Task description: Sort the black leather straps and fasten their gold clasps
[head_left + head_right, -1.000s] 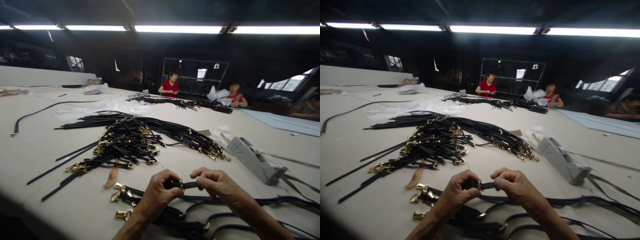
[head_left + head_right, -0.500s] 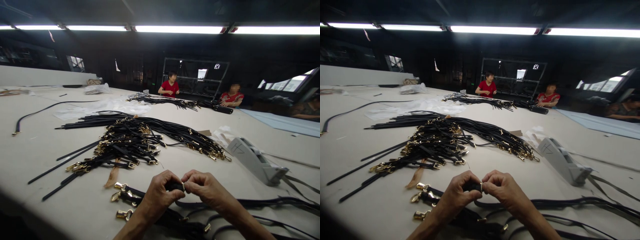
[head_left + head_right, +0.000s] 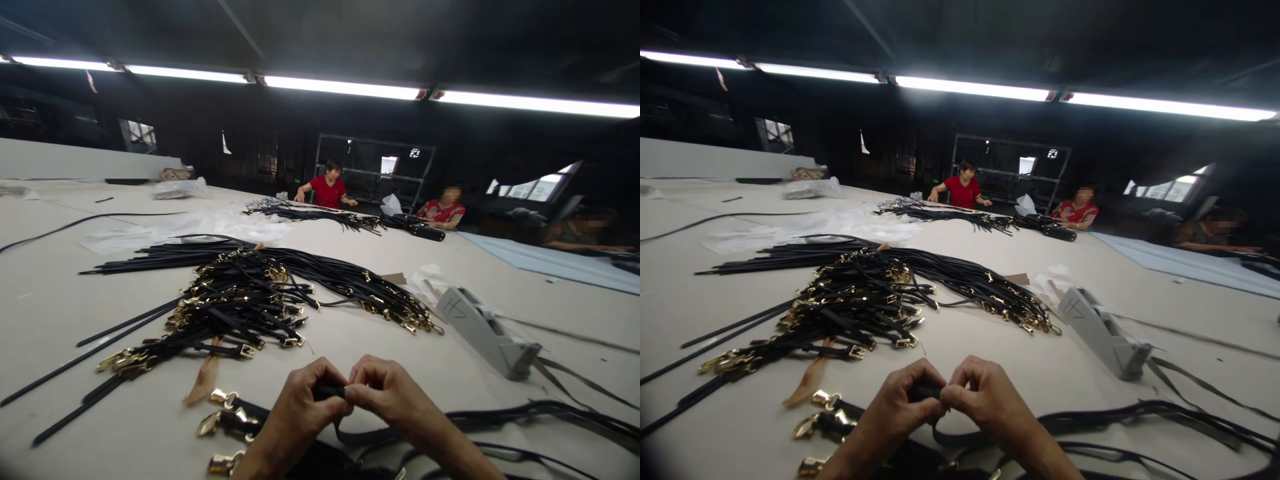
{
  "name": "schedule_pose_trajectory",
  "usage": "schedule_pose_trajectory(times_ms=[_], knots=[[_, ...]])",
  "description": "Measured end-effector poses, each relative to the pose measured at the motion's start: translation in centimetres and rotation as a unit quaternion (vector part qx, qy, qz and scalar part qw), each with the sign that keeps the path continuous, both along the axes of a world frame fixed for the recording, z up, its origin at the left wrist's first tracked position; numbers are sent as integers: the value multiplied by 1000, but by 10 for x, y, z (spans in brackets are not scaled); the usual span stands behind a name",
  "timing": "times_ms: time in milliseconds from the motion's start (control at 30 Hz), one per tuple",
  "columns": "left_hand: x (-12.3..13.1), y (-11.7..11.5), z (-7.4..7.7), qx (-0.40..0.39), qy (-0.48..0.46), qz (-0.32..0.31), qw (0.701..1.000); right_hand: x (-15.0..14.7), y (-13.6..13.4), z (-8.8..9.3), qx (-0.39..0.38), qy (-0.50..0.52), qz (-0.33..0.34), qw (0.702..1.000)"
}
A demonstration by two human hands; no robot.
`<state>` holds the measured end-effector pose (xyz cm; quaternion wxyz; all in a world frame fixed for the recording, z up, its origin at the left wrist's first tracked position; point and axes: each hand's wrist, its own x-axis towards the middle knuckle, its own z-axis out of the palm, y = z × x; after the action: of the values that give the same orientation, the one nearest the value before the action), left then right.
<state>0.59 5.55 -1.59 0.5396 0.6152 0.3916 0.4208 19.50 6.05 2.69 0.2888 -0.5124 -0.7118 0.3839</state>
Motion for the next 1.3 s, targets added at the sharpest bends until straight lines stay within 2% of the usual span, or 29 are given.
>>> schedule_pose_trajectory(times_ms=[100,200,267,333,400,467,600,700,767,833,933,1033,1133,1233,1300], knots=[[0,3,-3,-19,-58,-42,997,7,-3,11,108,-100,-17,989],[1,7,-5,-33,-103,-90,990,7,-9,11,118,-64,32,990],[-1,9,-7,-9,-53,-74,996,1,-12,2,106,-27,39,993],[-3,10,-9,48,53,-9,997,-4,-15,-7,126,-24,25,991],[-5,10,-12,117,152,60,980,-5,-18,-13,176,-37,16,984],[-5,10,-14,177,209,96,957,-2,-20,-15,227,-49,21,973],[1,5,-11,245,271,82,927,8,-28,-16,292,-45,34,955],[4,0,-4,204,253,23,945,11,-34,-20,314,-24,50,948],[5,-4,0,147,199,-23,969,10,-36,-24,302,-22,56,951],[5,-9,4,100,146,-62,982,8,-38,-28,254,-35,54,965],[7,-15,10,72,126,-95,985,4,-40,-30,188,-75,39,979],[0,-19,13,78,143,-100,982,2,-43,-29,180,-100,15,978],[-25,-20,7,43,164,-91,981,6,-47,-27,152,-83,9,985],[-63,-18,-5,-33,165,-96,981,12,-50,-28,101,-43,1,994],[-87,-16,-9,-41,185,-87,978,12,-51,-31,71,-33,-3,997]])
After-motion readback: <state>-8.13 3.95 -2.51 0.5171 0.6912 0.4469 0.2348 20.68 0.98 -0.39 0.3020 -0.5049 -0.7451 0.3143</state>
